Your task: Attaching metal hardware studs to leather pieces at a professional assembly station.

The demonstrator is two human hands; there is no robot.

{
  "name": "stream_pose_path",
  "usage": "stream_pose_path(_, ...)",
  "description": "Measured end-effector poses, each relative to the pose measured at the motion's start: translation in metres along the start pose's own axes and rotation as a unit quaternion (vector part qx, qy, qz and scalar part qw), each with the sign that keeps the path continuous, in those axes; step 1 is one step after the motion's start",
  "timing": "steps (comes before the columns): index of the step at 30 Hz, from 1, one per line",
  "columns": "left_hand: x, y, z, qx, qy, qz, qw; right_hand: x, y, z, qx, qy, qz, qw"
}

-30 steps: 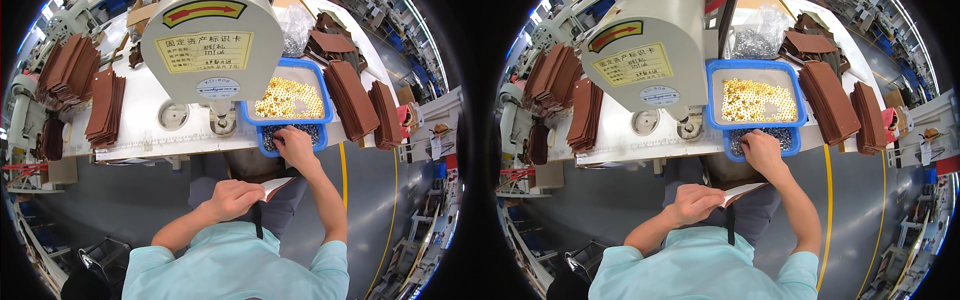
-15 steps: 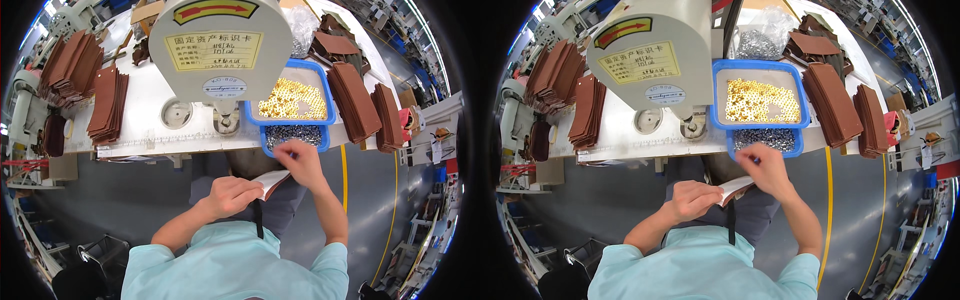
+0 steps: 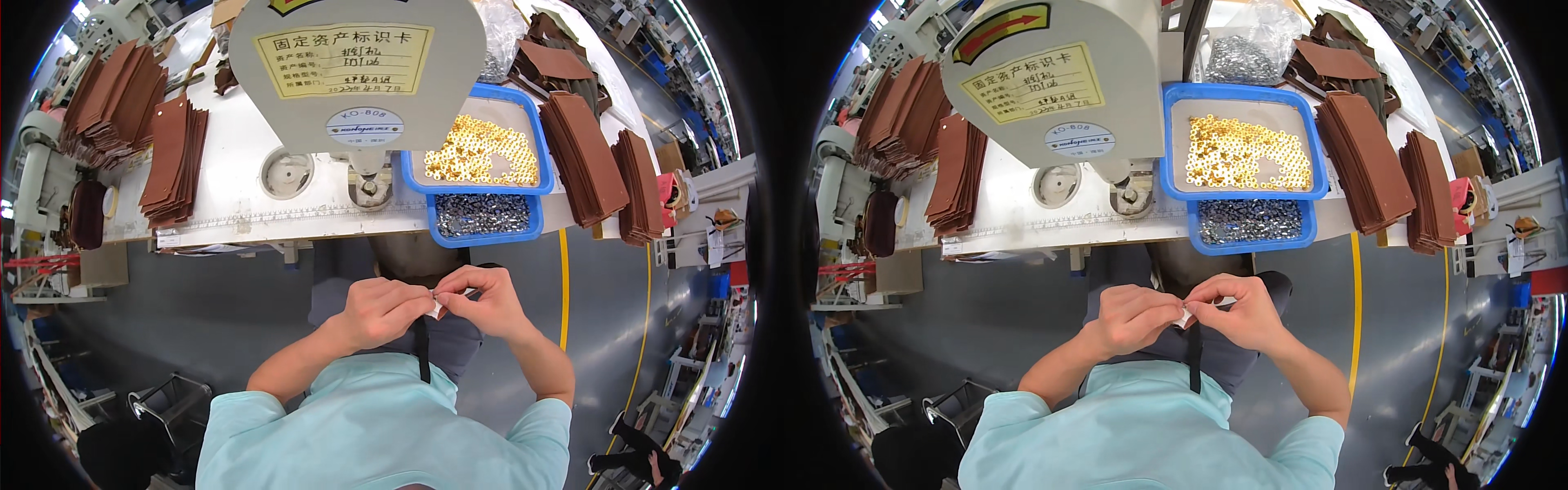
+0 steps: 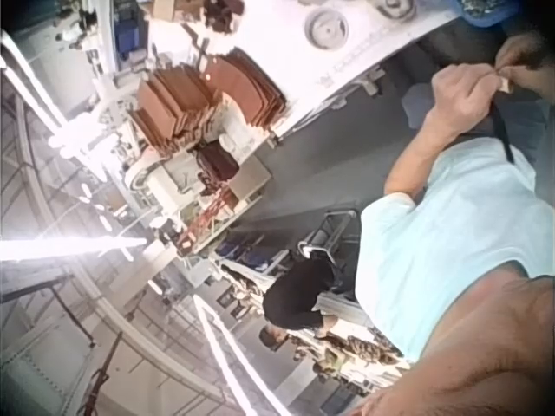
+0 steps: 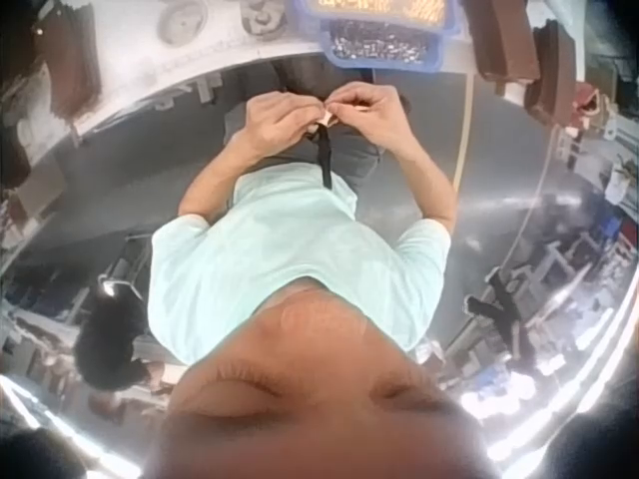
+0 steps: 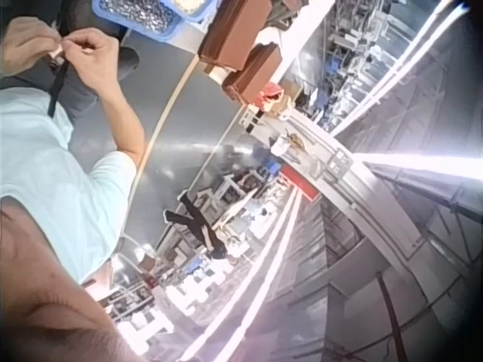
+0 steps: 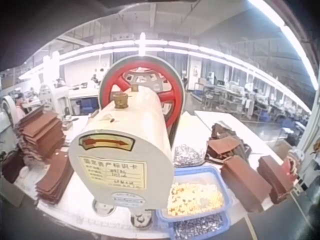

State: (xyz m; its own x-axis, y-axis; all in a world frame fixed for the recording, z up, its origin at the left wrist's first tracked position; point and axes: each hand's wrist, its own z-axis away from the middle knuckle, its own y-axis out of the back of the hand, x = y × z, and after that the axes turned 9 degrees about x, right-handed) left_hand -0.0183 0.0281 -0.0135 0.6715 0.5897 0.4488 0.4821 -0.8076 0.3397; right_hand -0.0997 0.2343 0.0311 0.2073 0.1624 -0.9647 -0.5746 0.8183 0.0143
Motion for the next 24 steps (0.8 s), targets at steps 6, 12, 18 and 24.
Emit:
stream_pose_path(6,0.004,0.002,-0.002,-0.008,0.071,0.019,0.997,-0.004,0.003,-0.003,-0.022,0.168,0.086,0.982)
stream_pose_path(12,0.013,0.005,-0.003,-0.034,0.215,0.123,0.968,0.004,0.005,-0.002,-0.025,0.172,0.137,0.975)
stream_pose_path(18,0.022,0.007,-0.009,-0.05,0.26,0.112,0.958,0.006,0.004,-0.002,-0.038,0.151,0.132,0.979)
stream_pose_path(24,0.027,0.01,-0.016,-0.063,0.347,0.144,0.924,0.009,0.001,-0.004,-0.01,0.283,0.251,0.925)
